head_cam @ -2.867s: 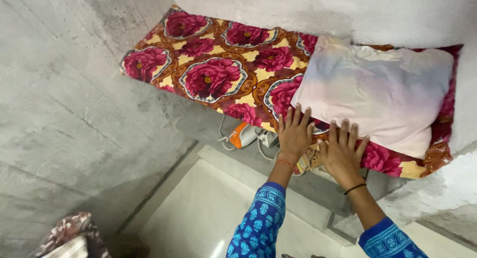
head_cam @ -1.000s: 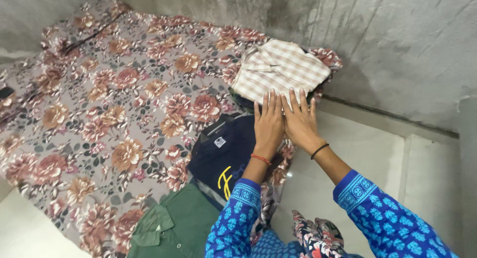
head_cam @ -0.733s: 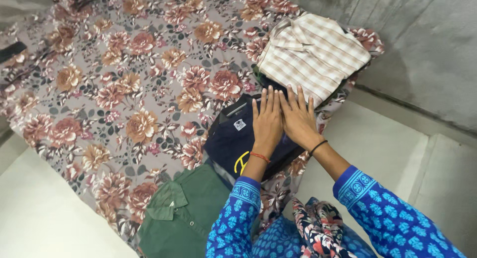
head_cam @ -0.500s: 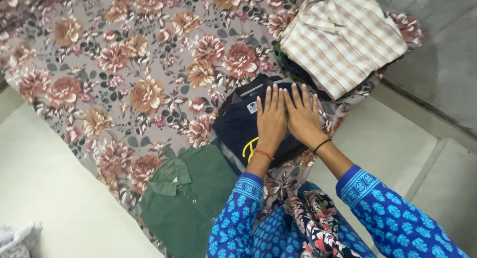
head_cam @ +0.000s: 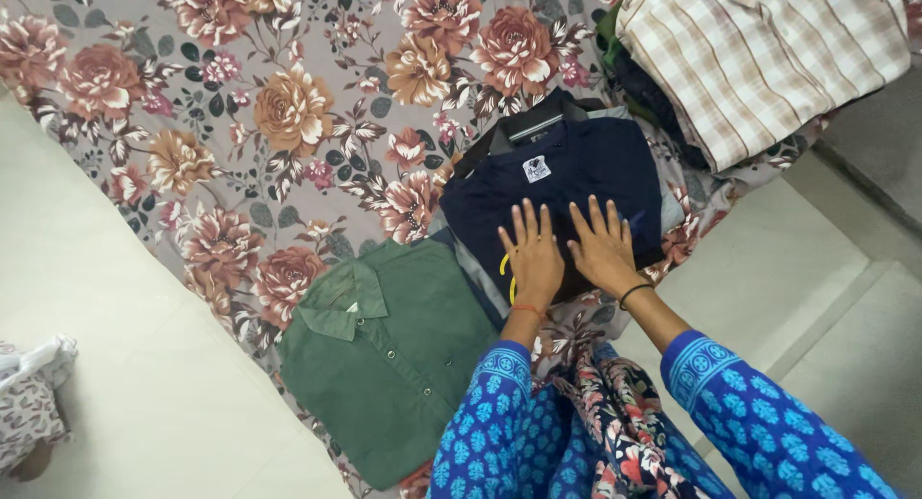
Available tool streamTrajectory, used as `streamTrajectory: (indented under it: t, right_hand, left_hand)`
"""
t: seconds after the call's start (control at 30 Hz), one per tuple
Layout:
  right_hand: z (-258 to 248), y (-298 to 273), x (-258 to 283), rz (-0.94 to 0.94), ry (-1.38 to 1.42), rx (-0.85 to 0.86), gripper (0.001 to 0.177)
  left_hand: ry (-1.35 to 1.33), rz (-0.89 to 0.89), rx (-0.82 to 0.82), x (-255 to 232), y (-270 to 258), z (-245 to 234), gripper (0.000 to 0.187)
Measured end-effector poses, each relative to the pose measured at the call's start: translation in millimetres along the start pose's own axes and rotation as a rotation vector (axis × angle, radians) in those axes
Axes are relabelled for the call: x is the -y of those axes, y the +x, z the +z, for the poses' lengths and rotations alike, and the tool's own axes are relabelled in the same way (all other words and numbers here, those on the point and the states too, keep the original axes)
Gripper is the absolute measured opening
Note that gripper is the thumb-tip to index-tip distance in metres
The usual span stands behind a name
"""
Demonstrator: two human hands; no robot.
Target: The person folds a floral-patterned cloth and places it on a shelf. Then the person folds several shirts and tops one by one and stacks them on the same shelf.
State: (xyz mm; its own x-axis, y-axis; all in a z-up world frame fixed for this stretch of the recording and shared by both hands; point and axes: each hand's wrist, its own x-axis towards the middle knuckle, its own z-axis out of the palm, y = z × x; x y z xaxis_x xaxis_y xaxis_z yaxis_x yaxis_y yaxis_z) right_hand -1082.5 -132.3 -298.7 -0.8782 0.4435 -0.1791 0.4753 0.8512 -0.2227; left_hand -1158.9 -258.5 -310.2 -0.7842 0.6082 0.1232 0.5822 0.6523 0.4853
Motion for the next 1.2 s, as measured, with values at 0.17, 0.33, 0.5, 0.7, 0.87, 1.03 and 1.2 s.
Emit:
streamTrajectory:
  t: [0.17, 0.33, 0.5, 0.7, 0.87, 1.03, 1.2]
  right_hand:
    - [25.8, -2.8, -34.4, 0.116, -0.01, 0.028, 0.08]
    - [42.7, 13.4, -74.8, 0.142, 0.098, -0.209, 0.077]
    - [56.9, 46.5, -119.4, 0.275, 0.187, -0.419, 0.08]
    - [45.8, 65.2, -162.4, 0.486, 0.401, -0.14, 0.083]
    - [51.6, 58.2, -156.0, 0.331, 0.139, -0.325, 0.062]
    - [51.6, 65.3, -142.8, 0.308, 0.424, -0.453, 0.088]
    - [30.7, 66.9, -122.0, 0.476, 0.77, -0.13, 0.062]
  left_hand:
    - [-0.125, -0.31, 0.107, 32.5, -31.7, 1.6, 0.074]
    - [-0.309, -0.423, -0.094, 50.1, -42.1, 13.9, 0.076]
    - [-0.612, -0.541, -0.278, 65.4, -37.5, 29.8, 0.067]
    - [-0.89, -0.772, -0.319, 92.8, -27.5, 40.0, 0.062]
    - [-0.941, -0.817, -0.192, 92.2, -17.1, 56.7, 0.068]
    - [-0.838, -0.737, -0.356, 91.9, -3.8, 68.5, 0.08]
    - [-1.138, -0.839, -0.297, 93.3, 7.2, 56.9, 0.079]
